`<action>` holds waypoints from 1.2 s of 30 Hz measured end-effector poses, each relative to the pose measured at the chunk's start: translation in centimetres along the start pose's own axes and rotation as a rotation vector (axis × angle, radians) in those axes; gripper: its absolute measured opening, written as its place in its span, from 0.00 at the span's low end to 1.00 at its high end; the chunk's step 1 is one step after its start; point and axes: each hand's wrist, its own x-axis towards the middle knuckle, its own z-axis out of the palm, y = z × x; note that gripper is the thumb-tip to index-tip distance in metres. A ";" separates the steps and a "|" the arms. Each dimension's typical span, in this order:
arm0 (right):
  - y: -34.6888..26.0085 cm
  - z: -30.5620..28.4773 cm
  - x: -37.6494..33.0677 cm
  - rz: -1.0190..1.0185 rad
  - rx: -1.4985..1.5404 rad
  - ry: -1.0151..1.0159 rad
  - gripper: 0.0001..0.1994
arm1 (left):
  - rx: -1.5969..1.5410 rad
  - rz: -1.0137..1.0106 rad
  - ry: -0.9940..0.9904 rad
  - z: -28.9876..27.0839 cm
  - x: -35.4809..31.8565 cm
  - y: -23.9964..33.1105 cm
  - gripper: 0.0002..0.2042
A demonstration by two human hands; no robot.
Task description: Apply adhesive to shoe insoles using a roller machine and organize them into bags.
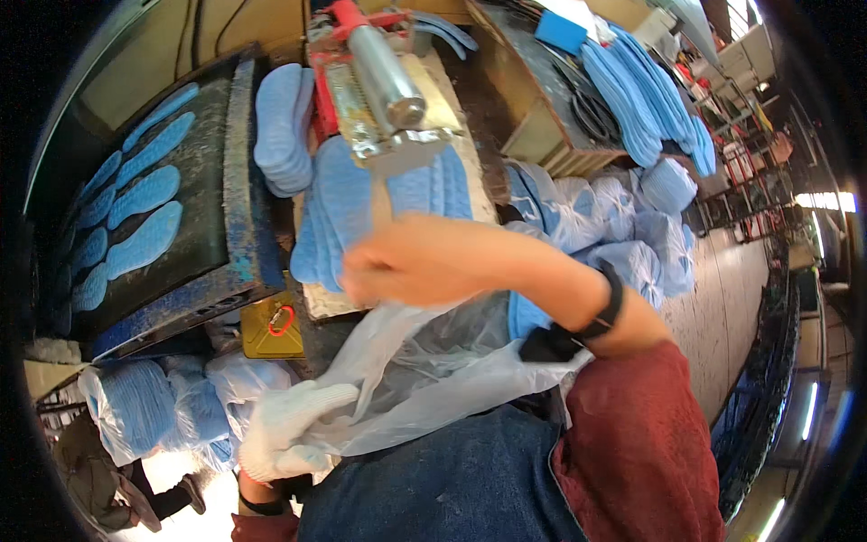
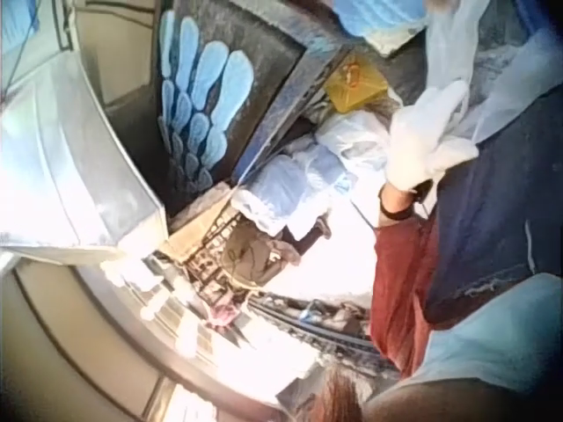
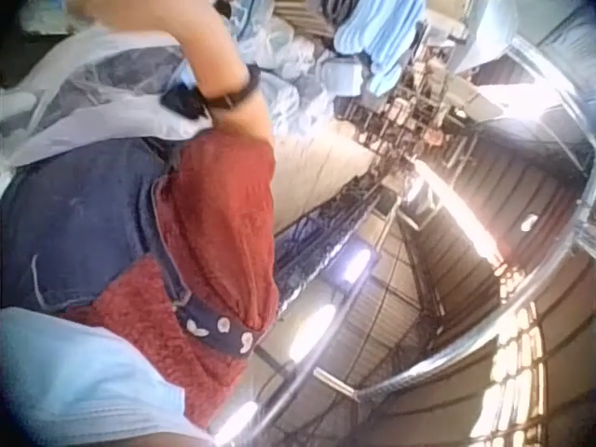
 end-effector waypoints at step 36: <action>9.0 0.5 -18.6 -0.099 0.657 0.489 0.20 | 0.431 0.107 0.195 -0.6 8.5 6.1 0.37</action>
